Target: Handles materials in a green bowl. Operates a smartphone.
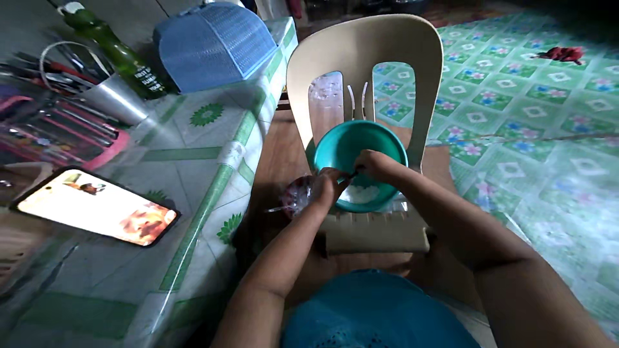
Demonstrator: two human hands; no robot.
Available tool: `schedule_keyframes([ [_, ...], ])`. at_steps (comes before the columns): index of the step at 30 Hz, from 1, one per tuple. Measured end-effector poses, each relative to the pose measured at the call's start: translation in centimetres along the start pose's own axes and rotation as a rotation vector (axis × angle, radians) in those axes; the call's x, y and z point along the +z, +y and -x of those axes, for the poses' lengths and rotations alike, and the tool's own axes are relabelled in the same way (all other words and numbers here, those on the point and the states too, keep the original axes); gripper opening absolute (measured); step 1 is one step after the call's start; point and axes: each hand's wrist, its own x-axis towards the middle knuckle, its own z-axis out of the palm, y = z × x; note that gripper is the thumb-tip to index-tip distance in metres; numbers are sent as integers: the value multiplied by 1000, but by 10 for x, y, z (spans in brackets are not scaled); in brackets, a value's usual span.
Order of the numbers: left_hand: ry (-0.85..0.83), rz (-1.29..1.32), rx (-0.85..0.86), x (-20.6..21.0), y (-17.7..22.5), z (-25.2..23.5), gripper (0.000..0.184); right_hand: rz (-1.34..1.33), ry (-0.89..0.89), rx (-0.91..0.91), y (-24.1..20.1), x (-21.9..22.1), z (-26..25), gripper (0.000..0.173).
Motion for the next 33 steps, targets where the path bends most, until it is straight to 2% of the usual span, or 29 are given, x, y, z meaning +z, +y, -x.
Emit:
schedule_keyframes([
  [3, 76, 72, -21, 5, 3, 2, 26, -100, 150, -48, -8, 5, 1, 17],
  [6, 125, 127, -93, -1, 14, 1, 25, -248, 330, 19, -20, 12, 2, 23],
  [9, 259, 156, -62, -2, 18, -3, 24, -294, 315, 107, -34, 14, 1, 41],
  [12, 287, 253, -36, -6, 25, -5, 20, -249, 357, 72, -41, 5, -2, 32],
  [14, 216, 393, -44, -14, 24, -7, 35, -226, 350, 11, -41, -12, -2, 29],
  [16, 26, 479, -103, -26, 21, -9, 59, -205, 300, -38, -43, -37, 0, 26],
  [17, -58, 498, -108, -30, 17, -9, 64, -192, 280, -62, -45, -50, 2, 25],
  [20, -176, 402, -29, -27, 4, -9, 43, -164, 225, -114, -53, -77, 6, 23],
  [25, -52, 372, -16, -24, 10, -10, 31, -64, 262, -192, -61, -90, 8, 20],
  [29, 129, 418, 98, -15, 9, -12, 30, 23, 365, -237, -76, -99, 17, 20],
  [31, 130, 345, 62, -13, 8, -11, 47, 97, 484, -250, -84, -103, 23, 21],
  [33, 208, 239, 61, -4, 4, -2, 65, 109, 538, -207, -83, -97, 22, 23],
])
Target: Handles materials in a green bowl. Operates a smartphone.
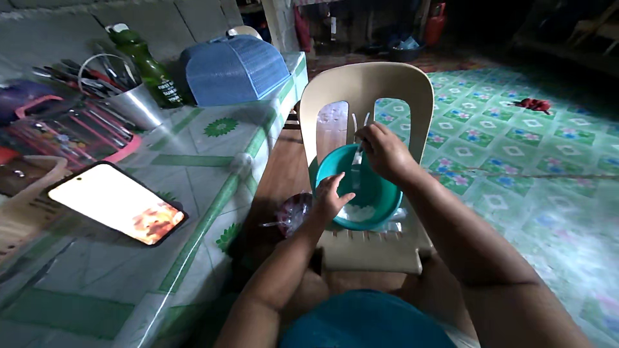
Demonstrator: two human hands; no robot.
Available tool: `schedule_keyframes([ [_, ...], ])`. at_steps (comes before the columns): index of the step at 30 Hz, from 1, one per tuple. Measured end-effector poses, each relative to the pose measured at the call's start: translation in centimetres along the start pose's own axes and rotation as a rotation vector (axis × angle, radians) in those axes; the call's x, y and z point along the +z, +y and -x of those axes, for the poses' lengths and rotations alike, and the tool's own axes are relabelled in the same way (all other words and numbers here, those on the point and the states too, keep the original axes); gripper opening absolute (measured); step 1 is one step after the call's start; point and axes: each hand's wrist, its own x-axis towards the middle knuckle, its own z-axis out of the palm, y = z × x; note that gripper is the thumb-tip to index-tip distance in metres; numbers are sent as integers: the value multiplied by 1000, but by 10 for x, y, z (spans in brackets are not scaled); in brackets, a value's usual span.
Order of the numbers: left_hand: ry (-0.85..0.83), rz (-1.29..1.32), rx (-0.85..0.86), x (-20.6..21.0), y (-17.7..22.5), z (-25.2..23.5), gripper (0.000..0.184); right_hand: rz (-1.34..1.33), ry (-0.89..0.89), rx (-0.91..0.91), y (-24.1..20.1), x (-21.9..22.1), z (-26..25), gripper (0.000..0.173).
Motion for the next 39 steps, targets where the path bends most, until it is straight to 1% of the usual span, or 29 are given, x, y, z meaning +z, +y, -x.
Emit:
schedule_keyframes([
  [1, 48, -64, 18, 4, -3, 8, 66, -3, -78, 52, 4, 7, -1, 25],
  [2, 77, -117, 30, 7, -7, 17, 64, -16, -159, 91, 11, 14, -3, 27],
  [3, 106, -157, 60, 10, -11, 28, 59, -29, -198, 117, 17, 18, -6, 27],
  [4, 139, -180, 110, 14, -15, 39, 53, -37, -193, 131, 21, 17, -10, 27],
  [5, 165, -191, 166, 17, -19, 50, 49, -32, -145, 115, 23, 11, -16, 27],
  [7, 211, -205, 277, 24, -27, 74, 42, -14, -64, 83, 14, -11, -24, 26],
  [8, 223, -206, 306, 27, -29, 85, 40, 5, -39, 82, 6, -23, -26, 26],
  [9, 232, -209, 314, 29, -30, 94, 39, 22, -15, 89, -3, -32, -27, 26],
  [11, 231, -200, 284, 33, -30, 107, 40, 35, 49, 96, -4, -26, -27, 26],
  [12, 233, -191, 259, 35, -30, 112, 41, 29, -9, 125, 0, -16, -27, 28],
  [13, 244, -182, 235, 38, -32, 116, 43, 7, -107, 149, 5, -6, -28, 30],
  [14, 262, -177, 220, 39, -33, 117, 44, -19, -168, 154, 10, 2, -29, 30],
  [16, 283, -178, 202, 40, -34, 116, 43, -33, -177, 143, 13, 1, -35, 29],
  [20, 290, -164, 184, 42, -34, 116, 41, -4, -11, 118, -9, -33, -44, 28],
  [22, 301, -154, 174, 42, -34, 115, 42, -10, 110, 106, -13, -28, -44, 28],
  [23, 296, -159, 175, 42, -35, 115, 42, -19, 75, 118, -10, -16, -42, 28],
  [25, 280, -177, 182, 41, -35, 116, 43, -31, -158, 132, 4, 9, -43, 30],
  [26, 277, -180, 186, 41, -36, 116, 43, -35, -227, 132, 10, 16, -44, 29],
  [28, 294, -166, 185, 42, -37, 115, 42, -27, -248, 121, 10, 8, -51, 30],
  [30, 298, -147, 173, 44, -37, 115, 44, -40, -212, 120, -4, -13, -56, 31],
  [32, 289, -134, 156, 45, -38, 114, 45, -52, -79, 75, -13, -23, -55, 30],
  [33, 283, -130, 154, 45, -38, 114, 45, -64, -10, 59, -17, -22, -53, 30],
  [34, 277, -133, 153, 45, -39, 113, 45, -74, 23, 57, -18, -15, -50, 30],
  [35, 269, -135, 154, 44, -38, 114, 46, -76, -16, 67, -15, -4, -47, 31],
  [37, 274, -160, 172, 44, -39, 116, 45, -87, -243, 98, -7, 18, -44, 32],
  [38, 286, -171, 186, 44, -40, 116, 45, -93, -291, 103, -4, 23, -43, 32],
  [39, 297, -170, 196, 46, -41, 114, 45, -95, -291, 102, -3, 21, -44, 31],
])
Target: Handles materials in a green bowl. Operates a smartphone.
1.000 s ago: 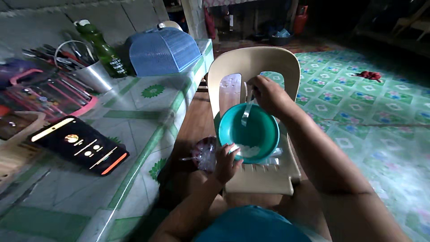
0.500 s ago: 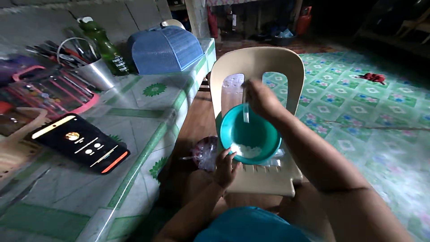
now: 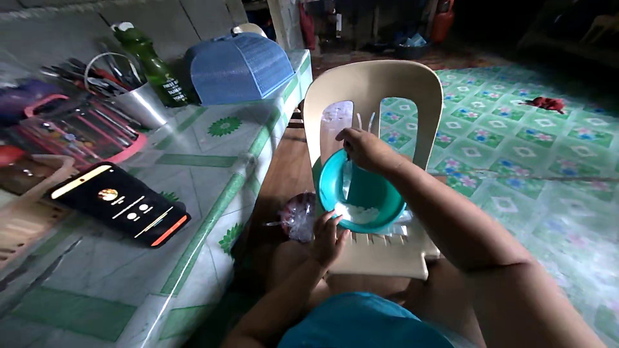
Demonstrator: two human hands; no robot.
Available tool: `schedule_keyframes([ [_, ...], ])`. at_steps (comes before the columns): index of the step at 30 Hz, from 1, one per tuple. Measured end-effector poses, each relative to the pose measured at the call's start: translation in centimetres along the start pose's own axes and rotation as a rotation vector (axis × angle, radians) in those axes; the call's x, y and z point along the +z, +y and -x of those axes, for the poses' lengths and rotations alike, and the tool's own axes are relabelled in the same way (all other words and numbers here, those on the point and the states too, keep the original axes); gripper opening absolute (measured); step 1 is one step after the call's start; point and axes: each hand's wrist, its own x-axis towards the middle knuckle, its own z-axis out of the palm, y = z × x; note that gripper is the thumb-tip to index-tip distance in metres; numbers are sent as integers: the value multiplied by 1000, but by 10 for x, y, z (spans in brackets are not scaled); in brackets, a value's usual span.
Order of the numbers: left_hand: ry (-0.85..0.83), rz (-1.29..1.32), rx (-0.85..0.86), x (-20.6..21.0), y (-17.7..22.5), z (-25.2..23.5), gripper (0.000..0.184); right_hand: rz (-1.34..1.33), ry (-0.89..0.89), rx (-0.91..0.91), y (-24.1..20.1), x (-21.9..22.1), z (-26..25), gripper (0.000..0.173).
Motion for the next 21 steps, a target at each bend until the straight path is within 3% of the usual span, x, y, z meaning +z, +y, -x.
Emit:
schedule_keyframes([
  [5, -2, 24, -15, 2, 0, 0, 45, 25, 194, -41, -16, -38, 10, 31],
  [8, -10, 15, -17, 2, 0, -1, 45, 13, 405, -72, -7, -21, 14, 28],
  [10, -59, 14, -19, -2, 1, 0, 45, 7, 172, 30, 8, 5, 11, 33],
  [12, -83, 36, -17, -5, -1, -4, 43, -9, 82, 32, 22, 18, 5, 32],
  [18, -27, 147, -101, -35, 12, -61, 44, -5, 291, -46, -15, -46, 17, 31],
  [20, 35, 180, -136, -42, 15, -82, 46, -1, 448, -117, -13, -42, 20, 30],
  [21, 38, 203, -175, -45, 16, -92, 48, 6, 435, -112, -7, -33, 18, 30],
])
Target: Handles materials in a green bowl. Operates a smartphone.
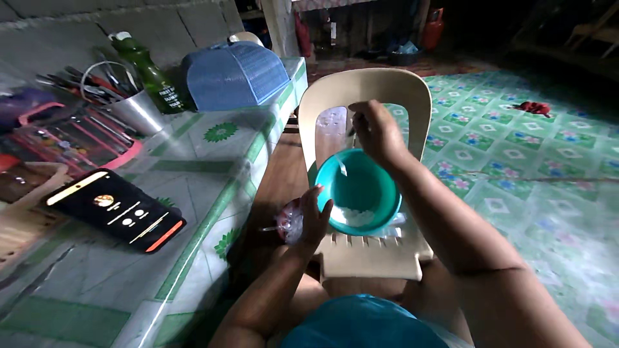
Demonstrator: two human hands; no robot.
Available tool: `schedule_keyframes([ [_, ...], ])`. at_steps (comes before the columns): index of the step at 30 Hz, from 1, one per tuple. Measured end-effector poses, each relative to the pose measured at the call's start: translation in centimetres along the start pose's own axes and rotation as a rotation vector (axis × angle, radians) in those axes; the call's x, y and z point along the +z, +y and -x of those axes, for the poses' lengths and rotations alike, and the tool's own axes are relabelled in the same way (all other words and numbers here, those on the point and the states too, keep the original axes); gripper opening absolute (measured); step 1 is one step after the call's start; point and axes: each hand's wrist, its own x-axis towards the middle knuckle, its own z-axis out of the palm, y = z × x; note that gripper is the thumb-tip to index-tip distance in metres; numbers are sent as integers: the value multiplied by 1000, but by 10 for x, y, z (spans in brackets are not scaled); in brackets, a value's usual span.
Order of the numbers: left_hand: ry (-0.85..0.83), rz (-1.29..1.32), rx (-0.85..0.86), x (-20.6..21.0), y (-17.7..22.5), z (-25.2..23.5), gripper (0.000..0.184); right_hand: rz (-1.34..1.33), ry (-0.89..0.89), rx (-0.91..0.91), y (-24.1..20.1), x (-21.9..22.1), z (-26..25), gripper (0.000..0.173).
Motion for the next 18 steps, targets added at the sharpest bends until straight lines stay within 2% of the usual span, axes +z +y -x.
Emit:
schedule_keyframes([
  [3, -78, 93, -170, -8, 11, -30, 51, -15, -332, 64, 22, 30, 5, 31],
  [6, -294, 178, -341, -17, 26, -63, 57, -103, -397, 140, 20, 28, 3, 31],
  [8, -453, 227, -359, -18, 36, -78, 60, -139, -405, 158, 18, 25, 2, 31],
  [11, -623, 260, -388, -13, 46, -83, 49, -167, -416, 136, 25, 32, 7, 31],
  [14, -591, 297, -471, -10, 55, -74, 33, -296, -327, 162, 32, 29, 15, 29],
  [17, -493, 497, -522, -3, 47, -64, 29, -561, 13, 383, 46, 25, 29, 31],
  [18, -444, 576, -568, -1, 47, -63, 27, -561, 88, 484, 55, 26, 37, 33],
])
